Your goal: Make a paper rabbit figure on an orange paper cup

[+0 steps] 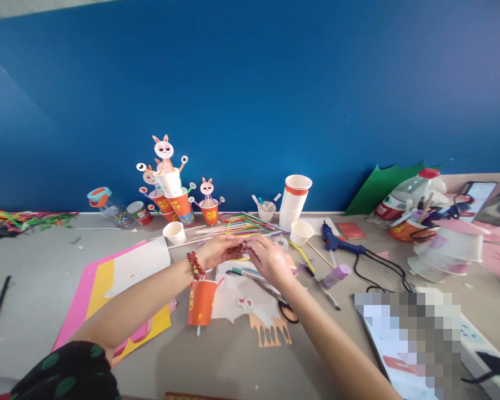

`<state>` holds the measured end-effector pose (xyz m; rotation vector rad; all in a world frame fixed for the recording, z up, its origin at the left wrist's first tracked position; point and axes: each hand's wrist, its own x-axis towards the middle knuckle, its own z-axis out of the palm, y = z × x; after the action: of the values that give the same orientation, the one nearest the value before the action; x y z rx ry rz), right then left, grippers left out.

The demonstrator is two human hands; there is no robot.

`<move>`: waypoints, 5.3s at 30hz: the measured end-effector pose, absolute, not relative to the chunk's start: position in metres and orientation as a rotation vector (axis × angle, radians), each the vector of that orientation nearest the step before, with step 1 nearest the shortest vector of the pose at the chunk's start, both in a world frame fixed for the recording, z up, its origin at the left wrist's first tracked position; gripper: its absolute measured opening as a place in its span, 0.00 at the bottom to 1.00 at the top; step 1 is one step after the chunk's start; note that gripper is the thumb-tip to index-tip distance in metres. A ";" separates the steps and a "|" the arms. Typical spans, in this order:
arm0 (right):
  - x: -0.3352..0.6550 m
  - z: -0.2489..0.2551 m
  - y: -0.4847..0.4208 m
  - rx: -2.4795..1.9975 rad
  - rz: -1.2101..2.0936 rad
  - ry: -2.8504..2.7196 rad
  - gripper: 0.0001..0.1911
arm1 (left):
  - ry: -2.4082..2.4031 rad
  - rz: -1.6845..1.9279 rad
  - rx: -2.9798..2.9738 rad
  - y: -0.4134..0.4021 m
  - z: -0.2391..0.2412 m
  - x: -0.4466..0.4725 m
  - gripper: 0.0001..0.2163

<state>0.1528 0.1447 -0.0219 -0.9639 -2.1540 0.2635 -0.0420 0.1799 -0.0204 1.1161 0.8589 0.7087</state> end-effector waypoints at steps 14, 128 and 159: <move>0.170 -0.045 0.158 -1.016 0.269 -2.464 0.10 | 1.936 0.944 2.013 0.193 0.019 -0.180 0.12; 0.142 -0.053 0.104 -1.192 0.370 -2.617 0.08 | 2.084 0.421 2.509 0.184 0.021 -0.179 0.12; 0.166 -0.056 0.063 -1.307 0.482 -2.615 0.08 | 2.005 0.965 1.816 0.011 -0.081 -0.105 0.37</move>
<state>0.1665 0.0633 -0.0558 -1.3070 -2.6146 0.4824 -0.1049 0.0114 -0.0813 1.8165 2.0053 0.9650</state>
